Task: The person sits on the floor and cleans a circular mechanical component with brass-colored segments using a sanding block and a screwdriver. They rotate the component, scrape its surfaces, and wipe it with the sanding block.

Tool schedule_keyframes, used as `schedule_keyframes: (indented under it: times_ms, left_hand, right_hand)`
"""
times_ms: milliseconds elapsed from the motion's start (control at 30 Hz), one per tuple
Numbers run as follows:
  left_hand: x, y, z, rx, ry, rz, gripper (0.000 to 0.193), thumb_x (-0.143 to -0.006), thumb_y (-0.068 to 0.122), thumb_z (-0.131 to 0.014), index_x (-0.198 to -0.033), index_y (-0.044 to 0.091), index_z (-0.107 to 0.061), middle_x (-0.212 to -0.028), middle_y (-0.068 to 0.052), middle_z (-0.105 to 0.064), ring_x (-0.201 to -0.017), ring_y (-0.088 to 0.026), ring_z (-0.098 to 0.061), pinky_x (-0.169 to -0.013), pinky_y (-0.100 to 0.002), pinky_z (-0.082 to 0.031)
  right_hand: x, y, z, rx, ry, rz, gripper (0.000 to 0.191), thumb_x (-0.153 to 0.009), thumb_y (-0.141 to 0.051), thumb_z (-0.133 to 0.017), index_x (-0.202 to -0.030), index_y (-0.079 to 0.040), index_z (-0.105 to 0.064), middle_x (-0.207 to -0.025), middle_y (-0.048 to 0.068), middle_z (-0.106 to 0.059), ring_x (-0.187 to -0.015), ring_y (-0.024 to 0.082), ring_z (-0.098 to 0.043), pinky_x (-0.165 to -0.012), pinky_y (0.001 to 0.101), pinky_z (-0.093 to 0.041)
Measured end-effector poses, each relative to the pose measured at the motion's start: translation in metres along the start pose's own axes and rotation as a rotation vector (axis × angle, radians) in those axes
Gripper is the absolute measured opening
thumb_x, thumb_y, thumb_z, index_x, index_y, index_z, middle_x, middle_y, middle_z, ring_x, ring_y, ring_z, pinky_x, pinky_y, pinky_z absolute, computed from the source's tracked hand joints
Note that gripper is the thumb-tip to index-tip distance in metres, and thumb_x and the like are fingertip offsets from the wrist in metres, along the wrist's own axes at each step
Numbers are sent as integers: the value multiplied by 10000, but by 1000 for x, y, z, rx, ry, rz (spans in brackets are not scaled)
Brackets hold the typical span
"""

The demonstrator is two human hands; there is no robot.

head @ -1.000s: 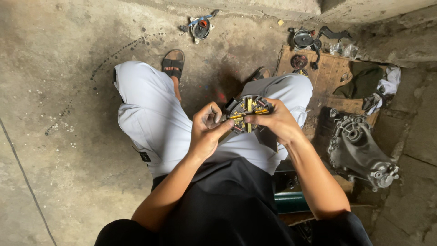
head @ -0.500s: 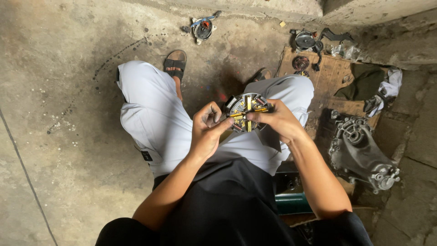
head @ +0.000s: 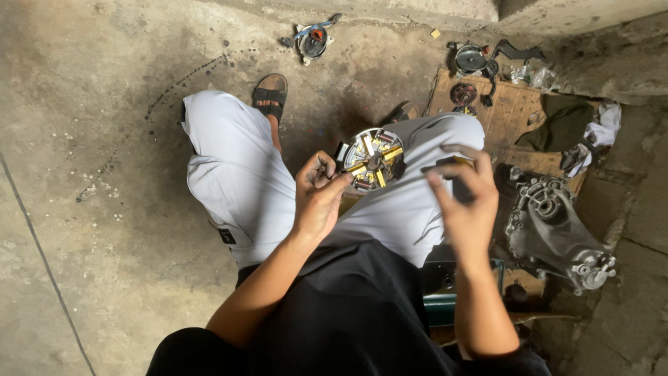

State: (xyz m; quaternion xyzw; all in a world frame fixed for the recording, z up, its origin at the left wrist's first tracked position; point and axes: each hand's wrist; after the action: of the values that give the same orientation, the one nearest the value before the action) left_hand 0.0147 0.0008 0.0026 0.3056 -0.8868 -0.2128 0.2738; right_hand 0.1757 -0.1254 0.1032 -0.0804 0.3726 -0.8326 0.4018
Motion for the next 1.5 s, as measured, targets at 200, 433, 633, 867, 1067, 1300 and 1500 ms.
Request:
schedule_keyframes:
  times_ms: [200,433,633,867,1067,1300,1500]
  left_hand:
    - [11,-17,-2,21,-32,-78,311,-877,-152,-641,-843,87,-445,-833,1,-494,-815,-98,-578,-807,-291,-559]
    - [17,-21,-6,10,-86,-124,326,-912,-189,-678,-923,59,-467,-958,-23,-532,-931,-88,-565,-864,-263,-499]
    - [14,-21,-3,-54,-41,-119,261,-923,-138,-666,-954,58,-497,-880,-24,-568,-849,-101,-629,-806,-275,-566]
    - [12,-25,-4,-50,5,-159,233,-957,-109,-675,-970,51,-507,-909,1,-555,-834,-60,-600,-770,-274,-589]
    - [13,-25,-7,-44,13,-148,213,-957,-84,-676,-973,52,-513,-913,-26,-593,-843,-77,-632,-782,-278,-597]
    - [15,-24,-6,-82,-4,-161,232,-952,-86,-701,-977,56,-519,-892,-17,-590,-846,-77,-630,-787,-254,-574]
    - [15,-26,-2,-268,21,-170,246,-968,-72,-717,-974,59,-509,-876,12,-557,-785,-26,-533,-707,-191,-461]
  right_hand:
    - [19,-22,-43,20,16,-43,268,-814,-118,-896,-1049,-51,-786,-1092,86,-675,-1033,248,-678,-883,338,-541]
    - [18,-22,-52,-87,44,-93,250,-826,-101,-871,-1053,-47,-782,-1085,98,-665,-1019,241,-674,-881,333,-539]
    - [16,-25,-53,84,94,18,152,-898,-38,-808,-1034,-13,-745,-1086,115,-660,-998,274,-658,-854,363,-523]
    - [6,-30,-39,122,-54,26,169,-916,-43,-788,-1077,-13,-747,-1121,118,-670,-1002,283,-663,-840,365,-529]
    - [10,-31,-41,75,15,105,305,-811,-85,-881,-1076,-30,-742,-1088,105,-678,-1020,274,-676,-860,365,-542]
    - [10,-27,-46,153,58,144,231,-837,-46,-854,-1051,-57,-767,-1067,87,-686,-967,258,-666,-821,366,-523]
    - [9,-24,-45,206,-4,61,172,-891,-57,-811,-1049,-37,-744,-1022,99,-646,-917,286,-638,-785,395,-503]
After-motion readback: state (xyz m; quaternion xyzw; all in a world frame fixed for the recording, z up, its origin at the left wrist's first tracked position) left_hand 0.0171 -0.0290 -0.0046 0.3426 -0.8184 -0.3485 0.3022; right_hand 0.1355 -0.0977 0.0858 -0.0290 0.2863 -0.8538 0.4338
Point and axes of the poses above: each hand's wrist, its own x-axis away from the middle knuckle, its own z-axis out of the back of the hand, y = z × x
